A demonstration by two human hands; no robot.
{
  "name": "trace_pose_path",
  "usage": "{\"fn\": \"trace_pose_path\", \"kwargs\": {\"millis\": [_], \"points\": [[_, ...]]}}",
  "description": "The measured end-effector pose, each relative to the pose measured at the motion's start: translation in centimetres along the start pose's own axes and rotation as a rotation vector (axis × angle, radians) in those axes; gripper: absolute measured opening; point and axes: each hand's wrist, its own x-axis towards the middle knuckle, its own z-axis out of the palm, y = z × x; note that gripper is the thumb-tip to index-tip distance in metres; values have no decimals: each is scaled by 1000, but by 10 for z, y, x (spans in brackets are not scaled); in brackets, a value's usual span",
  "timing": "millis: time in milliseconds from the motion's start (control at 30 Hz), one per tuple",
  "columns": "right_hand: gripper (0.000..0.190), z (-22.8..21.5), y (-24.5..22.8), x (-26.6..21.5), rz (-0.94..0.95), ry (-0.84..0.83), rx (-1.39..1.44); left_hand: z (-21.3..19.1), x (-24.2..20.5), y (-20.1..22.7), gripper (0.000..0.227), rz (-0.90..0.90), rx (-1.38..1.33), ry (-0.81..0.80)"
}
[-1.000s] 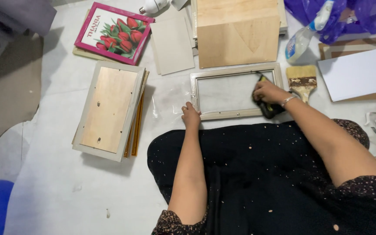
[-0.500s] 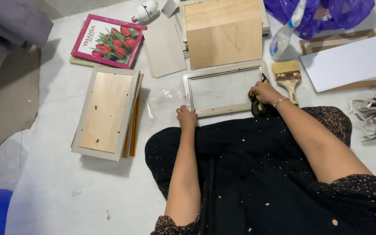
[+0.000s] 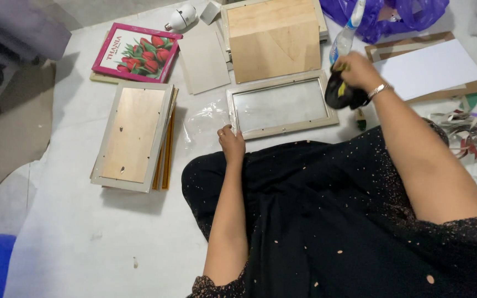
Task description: Assembling and cleaning a picture frame by inserting a mat and polishing the surface with a sponge.
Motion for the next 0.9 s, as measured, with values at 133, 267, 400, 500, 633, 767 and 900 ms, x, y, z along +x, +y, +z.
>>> {"fn": "trace_pose_path", "kwargs": {"millis": [133,267,400,500,633,767,900], "points": [[32,-30,12,11,-139,142,-80,-18,-1,9,40,-61,-68,-4],[31,-37,15,-6,-213,319,83,-48,12,17,45,-470,-473,-74],[31,-10,58,-15,-183,311,205,-81,28,21,44,-561,-504,-53],[40,15,122,2,-128,320,73,-16,80,-94,37,-334,-215,153],[42,26,151,1,-87,334,55,-17,90,-122,35,-374,41,181],[40,49,183,11,-37,284,-7,-11,96,-116,38,-493,79,137],[38,64,186,11,-54,271,-36,-8,104,-111,50,-595,168,123]]}}
